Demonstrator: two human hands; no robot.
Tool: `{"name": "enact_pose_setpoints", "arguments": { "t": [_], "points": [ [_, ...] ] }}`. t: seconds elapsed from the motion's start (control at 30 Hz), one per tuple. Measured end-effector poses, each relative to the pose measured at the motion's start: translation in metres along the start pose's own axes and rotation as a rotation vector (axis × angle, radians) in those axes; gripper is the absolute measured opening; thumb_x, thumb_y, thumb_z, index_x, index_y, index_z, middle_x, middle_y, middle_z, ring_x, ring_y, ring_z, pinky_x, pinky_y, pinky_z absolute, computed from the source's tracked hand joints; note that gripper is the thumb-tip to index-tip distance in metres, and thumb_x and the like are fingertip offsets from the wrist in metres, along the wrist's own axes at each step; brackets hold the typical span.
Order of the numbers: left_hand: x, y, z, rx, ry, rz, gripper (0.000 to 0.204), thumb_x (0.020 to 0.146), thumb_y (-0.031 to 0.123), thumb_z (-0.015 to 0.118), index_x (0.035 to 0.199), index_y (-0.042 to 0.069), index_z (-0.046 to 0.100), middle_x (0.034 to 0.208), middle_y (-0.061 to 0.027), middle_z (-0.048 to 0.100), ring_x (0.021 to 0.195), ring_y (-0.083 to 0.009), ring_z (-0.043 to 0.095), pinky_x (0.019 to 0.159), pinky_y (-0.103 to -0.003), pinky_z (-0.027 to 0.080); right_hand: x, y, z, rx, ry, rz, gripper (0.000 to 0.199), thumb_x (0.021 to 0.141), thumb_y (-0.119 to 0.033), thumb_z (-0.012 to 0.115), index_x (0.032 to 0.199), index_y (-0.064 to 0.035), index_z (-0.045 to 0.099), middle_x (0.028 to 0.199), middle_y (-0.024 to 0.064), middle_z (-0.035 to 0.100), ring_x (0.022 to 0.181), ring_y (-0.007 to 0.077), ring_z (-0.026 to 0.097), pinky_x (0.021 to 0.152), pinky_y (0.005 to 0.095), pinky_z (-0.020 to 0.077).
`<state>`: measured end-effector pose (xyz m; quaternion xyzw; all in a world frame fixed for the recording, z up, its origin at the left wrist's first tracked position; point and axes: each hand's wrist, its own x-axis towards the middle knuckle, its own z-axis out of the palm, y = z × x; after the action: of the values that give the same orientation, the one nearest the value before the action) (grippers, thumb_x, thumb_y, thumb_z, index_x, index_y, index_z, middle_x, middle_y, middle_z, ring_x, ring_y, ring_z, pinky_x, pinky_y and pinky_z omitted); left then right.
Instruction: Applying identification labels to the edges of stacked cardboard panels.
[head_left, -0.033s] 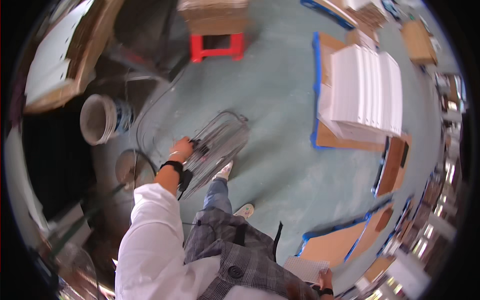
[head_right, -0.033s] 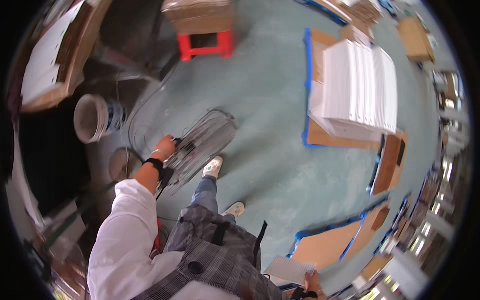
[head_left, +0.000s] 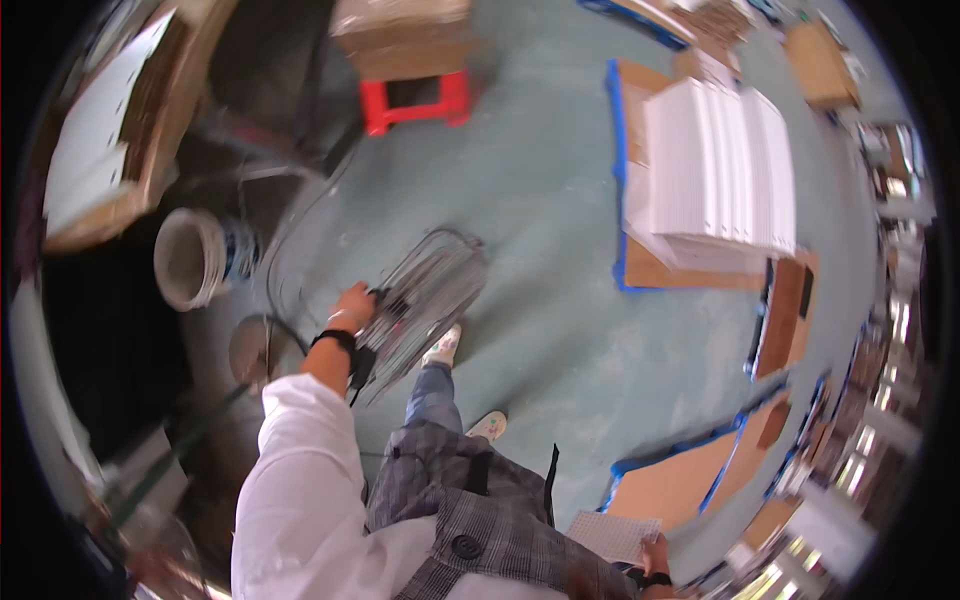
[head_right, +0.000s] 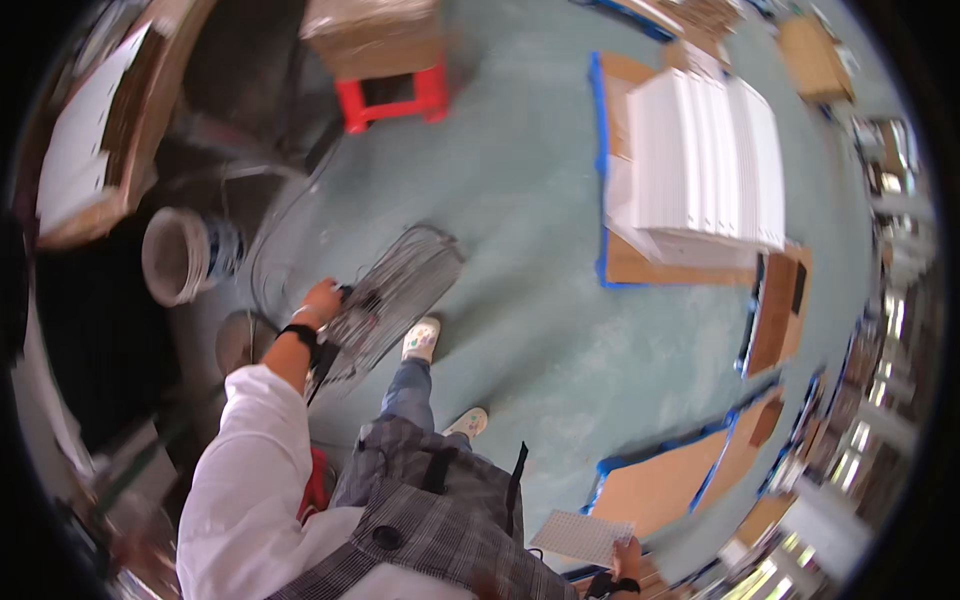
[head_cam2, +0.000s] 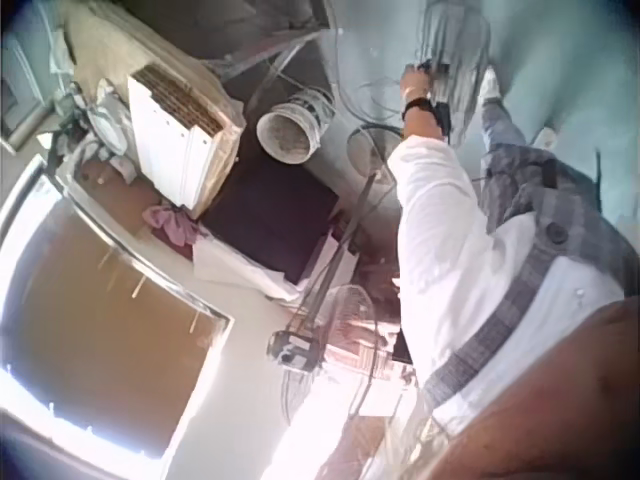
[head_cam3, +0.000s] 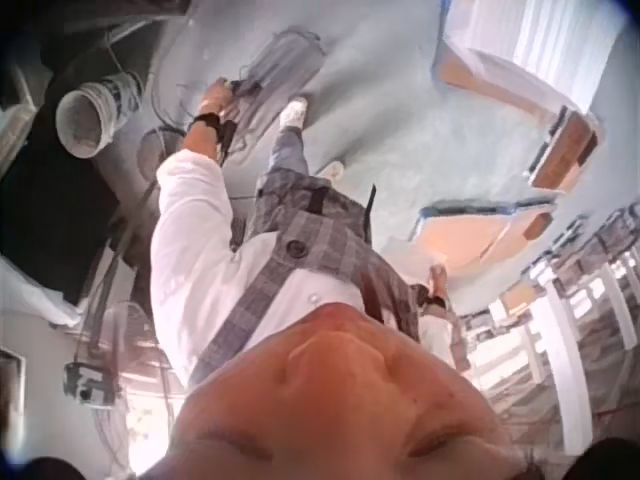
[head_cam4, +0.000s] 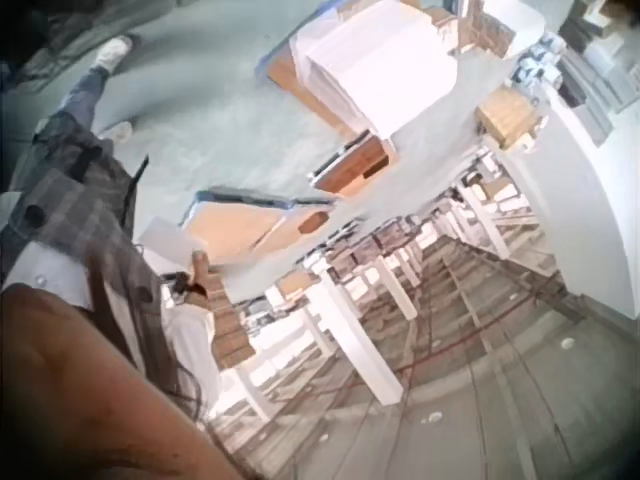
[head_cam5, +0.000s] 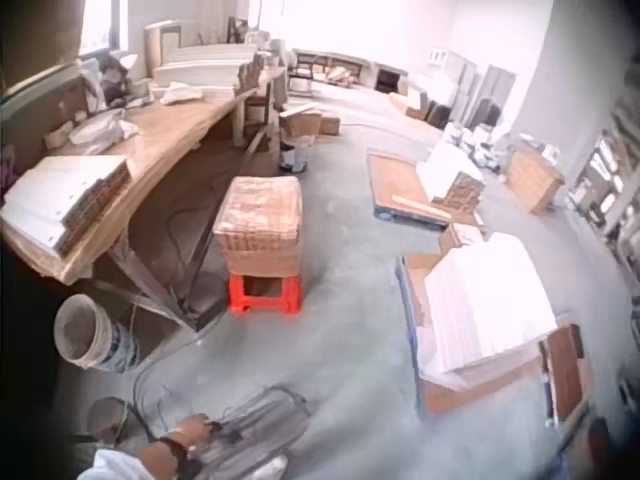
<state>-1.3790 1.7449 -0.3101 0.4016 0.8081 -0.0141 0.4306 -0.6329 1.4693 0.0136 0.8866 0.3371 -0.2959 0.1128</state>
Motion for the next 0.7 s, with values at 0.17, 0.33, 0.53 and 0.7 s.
{"name": "enact_pose_setpoints", "arguments": {
  "t": [0.17,0.33,0.53,0.7],
  "points": [
    [0.058,-0.102,0.009,0.306,0.015,0.265,0.042,0.079,0.027,0.048,0.115,0.004,0.051,0.116,-0.0254,0.050,0.111,-0.0387,0.045,0.093,-0.041,0.038,0.012,0.089,0.062,-0.002,0.028,-0.102,0.031,0.068,-0.007,0.060,0.098,0.0006,0.058,0.076,0.0100,0.062,0.065,0.0173,0.058,0.060,0.0333,0.0480],
    [0.052,-0.061,0.001,0.387,-0.123,0.187,0.029,0.084,0.019,0.038,0.106,0.004,0.052,0.116,-0.0255,0.048,0.105,-0.0425,0.047,0.088,-0.045,0.041,-0.049,0.123,0.101,-0.032,-0.055,0.202,0.036,0.065,-0.024,0.063,0.092,-0.0013,0.058,0.088,0.0194,0.061,0.089,0.0343,0.057,0.078,0.0408,0.0448],
    [-0.028,0.094,-0.008,0.207,0.459,0.146,0.043,0.081,0.031,0.052,0.114,0.005,0.047,0.105,-0.0219,0.057,0.097,-0.0400,0.053,0.083,-0.045,0.042,-0.144,0.242,0.196,0.183,0.130,0.463,0.032,0.066,-0.024,0.060,0.088,-0.0010,0.060,0.087,0.0193,0.062,0.086,0.0349,0.058,0.076,0.0395,0.0460],
    [-0.095,0.141,0.039,0.191,0.708,0.597,0.030,0.081,0.023,0.053,0.103,0.003,0.052,0.093,-0.0202,0.060,0.087,-0.0377,0.057,0.075,-0.045,0.044,-0.182,0.321,0.309,0.456,0.072,0.513,0.041,0.067,-0.028,0.063,0.098,-0.0021,0.058,0.099,0.0204,0.059,0.096,0.0362,0.054,0.082,0.0410,0.0436]
  ]
}}
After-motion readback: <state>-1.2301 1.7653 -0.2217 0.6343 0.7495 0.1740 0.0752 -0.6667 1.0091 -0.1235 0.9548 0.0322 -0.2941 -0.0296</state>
